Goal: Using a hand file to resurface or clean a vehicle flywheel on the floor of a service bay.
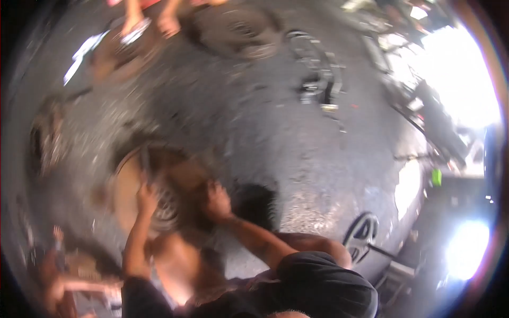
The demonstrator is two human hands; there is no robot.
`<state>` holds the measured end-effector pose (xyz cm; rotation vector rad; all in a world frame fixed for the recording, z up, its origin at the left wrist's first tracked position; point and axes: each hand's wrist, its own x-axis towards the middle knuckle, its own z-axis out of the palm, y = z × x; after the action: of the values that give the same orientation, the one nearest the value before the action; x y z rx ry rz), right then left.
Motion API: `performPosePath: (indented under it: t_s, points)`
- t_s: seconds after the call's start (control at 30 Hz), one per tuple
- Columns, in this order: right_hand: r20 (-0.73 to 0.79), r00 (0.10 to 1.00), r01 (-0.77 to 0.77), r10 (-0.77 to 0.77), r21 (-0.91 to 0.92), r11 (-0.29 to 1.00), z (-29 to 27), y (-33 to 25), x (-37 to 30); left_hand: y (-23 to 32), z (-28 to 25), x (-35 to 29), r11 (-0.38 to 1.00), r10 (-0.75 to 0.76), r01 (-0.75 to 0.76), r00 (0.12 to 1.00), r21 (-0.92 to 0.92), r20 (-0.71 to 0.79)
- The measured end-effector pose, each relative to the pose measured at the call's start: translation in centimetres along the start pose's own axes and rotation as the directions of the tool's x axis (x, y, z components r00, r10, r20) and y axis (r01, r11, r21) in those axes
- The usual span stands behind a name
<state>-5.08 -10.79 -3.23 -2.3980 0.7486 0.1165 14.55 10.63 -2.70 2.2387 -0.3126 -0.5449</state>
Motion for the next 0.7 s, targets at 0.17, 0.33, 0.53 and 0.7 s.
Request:
performPosePath:
  t_s: [0.17, 0.33, 0.53, 0.7]
  points:
    - [-0.04, 0.995, 0.08, -0.086, -0.138, 0.987, -0.6, -0.9, -0.7, 1.2, -0.6, -2.3, 0.989, 0.109, -0.095, 0.986, 0.114, -0.129]
    - [-0.074, 0.993, 0.083, -0.095, -0.15, 0.985, -0.6, 0.3, -1.1, 4.6, -0.8, 1.2, 0.997, -0.073, 0.074, 0.995, 0.006, -0.068]
    - [-0.062, 0.993, 0.086, -0.097, -0.162, 0.983, -0.8, -0.6, -0.9, 2.6, 0.1, 4.2, 0.996, 0.052, -0.058, 0.994, -0.065, -0.094]
    - [0.048, 0.998, 0.033, -0.028, -0.094, 0.995, -2.7, -1.8, -0.9, 4.8, -2.6, 4.2, 0.996, -0.086, 0.086, 0.996, 0.002, 0.014]
